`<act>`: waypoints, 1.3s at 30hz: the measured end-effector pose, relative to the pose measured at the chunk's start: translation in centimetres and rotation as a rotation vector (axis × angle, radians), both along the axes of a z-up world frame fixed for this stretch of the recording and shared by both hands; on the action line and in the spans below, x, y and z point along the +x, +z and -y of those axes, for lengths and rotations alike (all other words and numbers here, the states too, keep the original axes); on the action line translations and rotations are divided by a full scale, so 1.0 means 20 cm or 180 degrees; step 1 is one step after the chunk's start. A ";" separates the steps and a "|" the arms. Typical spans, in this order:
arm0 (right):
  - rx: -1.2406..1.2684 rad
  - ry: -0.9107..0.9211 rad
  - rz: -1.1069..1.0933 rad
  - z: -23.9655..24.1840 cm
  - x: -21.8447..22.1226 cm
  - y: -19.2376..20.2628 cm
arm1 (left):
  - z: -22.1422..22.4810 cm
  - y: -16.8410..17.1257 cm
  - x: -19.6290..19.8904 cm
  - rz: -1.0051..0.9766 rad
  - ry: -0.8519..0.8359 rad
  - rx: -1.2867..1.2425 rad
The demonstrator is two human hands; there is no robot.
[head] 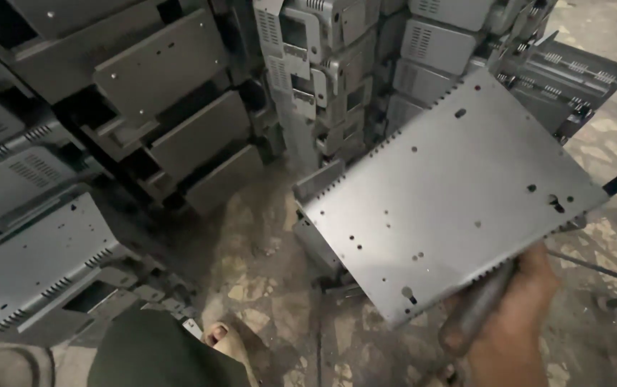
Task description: Knocking out pre-cut sections from metal chassis using a hammer.
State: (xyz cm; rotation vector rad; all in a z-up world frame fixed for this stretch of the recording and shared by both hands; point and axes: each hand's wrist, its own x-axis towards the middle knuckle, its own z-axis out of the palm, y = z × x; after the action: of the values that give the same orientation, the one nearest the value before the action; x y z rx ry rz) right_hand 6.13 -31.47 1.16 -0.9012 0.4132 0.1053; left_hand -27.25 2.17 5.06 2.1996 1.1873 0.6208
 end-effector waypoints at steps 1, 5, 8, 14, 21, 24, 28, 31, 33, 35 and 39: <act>0.0008 0.0086 -0.0091 0.01 0.00 -0.02 | 0.01 -0.01 0.03 -0.0007 -0.0009 0.0009; 0.0294 0.0201 -0.0329 0.01 0.00 -0.12 | 0.03 0.00 0.09 -0.0160 -0.0101 0.0045; 0.0488 0.0302 -0.0345 -0.04 -0.06 -0.11 | 0.00 -0.01 0.17 -0.0190 -0.0244 0.0060; 0.0401 0.0416 -0.0305 -0.08 -0.09 -0.18 | 0.05 0.01 0.86 0.0701 -0.2585 -0.1033; 0.0533 0.0863 -0.0069 -0.12 -0.05 -0.29 | 0.32 -0.29 1.31 0.0927 -0.2246 -0.3752; 0.0448 0.0542 -0.0266 -0.11 -0.02 -0.33 | 0.44 -0.32 1.23 0.1419 -0.1450 -0.4554; 0.0765 0.0526 -0.0118 -0.11 0.01 -0.42 | 0.48 -0.71 1.27 0.3529 -0.3847 -0.6153; 0.0784 0.0444 -0.0293 -0.12 -0.01 -0.46 | 0.56 -0.59 1.24 0.2669 -0.3254 -0.5964; 0.0694 0.0429 -0.0272 -0.11 0.02 -0.54 | 0.57 -0.46 1.24 0.1623 -0.2385 -0.4728; -0.0029 0.0808 -0.0622 -0.08 0.10 -0.73 | 0.53 -0.41 1.27 0.2117 -0.1381 -0.4551; -0.0649 -0.0088 -0.0787 -0.08 0.03 -0.67 | 0.40 -0.27 1.29 0.2107 -0.1136 -0.3608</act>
State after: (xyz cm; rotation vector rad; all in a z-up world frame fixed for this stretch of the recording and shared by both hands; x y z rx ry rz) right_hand 6.66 -29.86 -12.20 -1.0874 0.6752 0.1520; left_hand -1.49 -5.82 -0.26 1.0505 0.5208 0.3255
